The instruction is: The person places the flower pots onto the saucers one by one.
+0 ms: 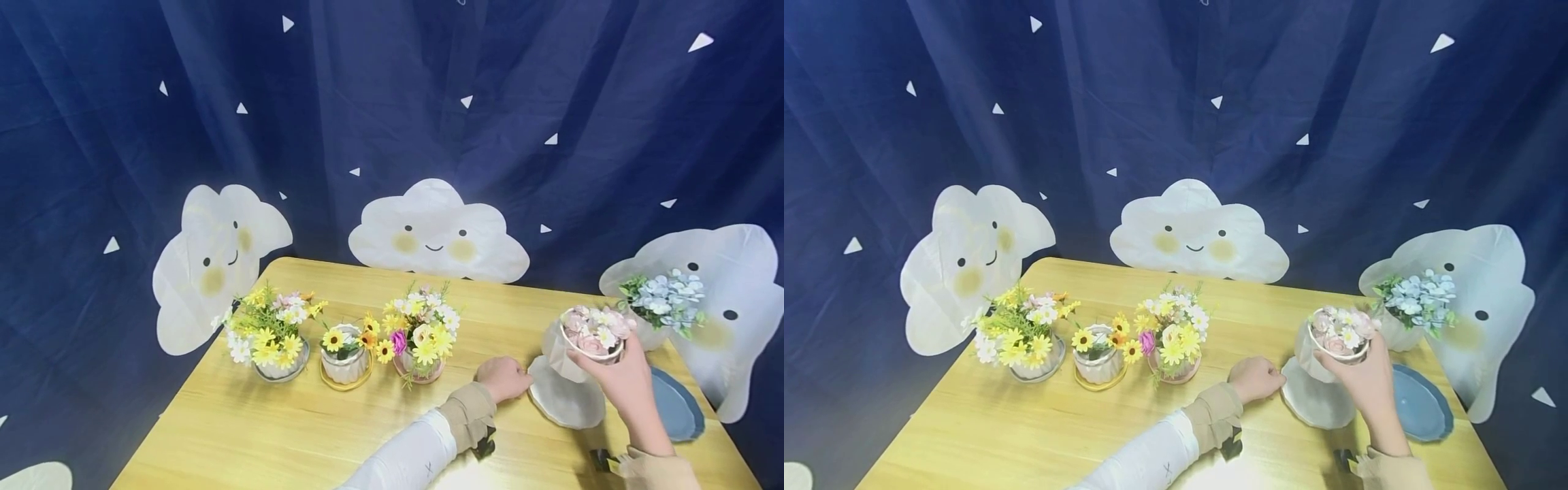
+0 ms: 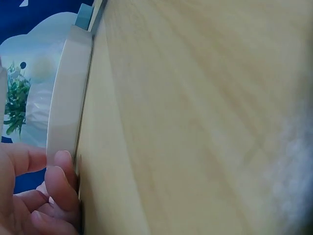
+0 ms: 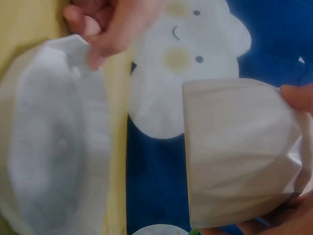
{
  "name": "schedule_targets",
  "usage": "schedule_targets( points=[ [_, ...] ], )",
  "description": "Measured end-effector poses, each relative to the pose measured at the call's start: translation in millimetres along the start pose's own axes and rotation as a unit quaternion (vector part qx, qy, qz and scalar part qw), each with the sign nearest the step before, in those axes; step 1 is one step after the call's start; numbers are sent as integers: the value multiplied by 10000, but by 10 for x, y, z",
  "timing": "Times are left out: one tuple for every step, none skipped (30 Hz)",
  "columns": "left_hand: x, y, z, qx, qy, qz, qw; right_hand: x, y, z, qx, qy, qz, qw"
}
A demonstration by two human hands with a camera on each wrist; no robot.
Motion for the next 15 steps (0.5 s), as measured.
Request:
schedule_targets(
  points=[
    [11,0,2,5,31,2,10000,-1,-25,-28,80,-10,-5,10000],
    [21,0,1,4,67,-7,10000,-1,-49,-55,132,-16,8,9999],
    [30,1,1,-5,96,-19,10000,-1,-72,-82,170,-27,2,9999],
    [37,1,2,-9,116,-19,9999,-5,-91,-105,210,-46,8,9998],
    [43,3,2,-14,141,-21,9999,-4,-112,-128,226,-62,21,9997],
    [45,6,1,-25,151,-34,9999,-6,-130,-148,232,-73,35,9997],
    [44,8,0,-36,156,-54,9999,-5,-148,-168,247,-89,29,9997],
    [42,9,-3,-57,166,-74,9998,-5,-168,-187,282,-106,18,9995],
    [34,10,-7,-65,170,-100,9998,-1,-189,-206,349,-123,-29,9993],
    [26,12,-12,-73,178,-124,9997,5,-213,-222,421,-131,-50,9990],
    [17,14,-18,-90,196,-155,9996,11,-235,-237,477,-152,-82,9987],
    [7,14,-24,-96,205,-176,9996,18,-256,-252,525,-136,-99,9985],
    [-2,14,-30,-103,215,-189,9995,29,-276,-267,579,-115,-97,9982],
    [-9,14,-35,-117,227,-199,9995,40,-292,-282,594,-102,-133,9981],
    [-19,16,-40,-113,241,-209,9994,54,-306,-292,564,-91,-112,9983]
  ],
)
Point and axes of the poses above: each hand's wrist, its own z-axis towards the middle knuckle, its own x-axis out of the palm, y = z × x, the point moved 6 cm from there along z, towards the middle knuckle, and after that the axes turned 6 degrees about z, right-handed, at the moved point
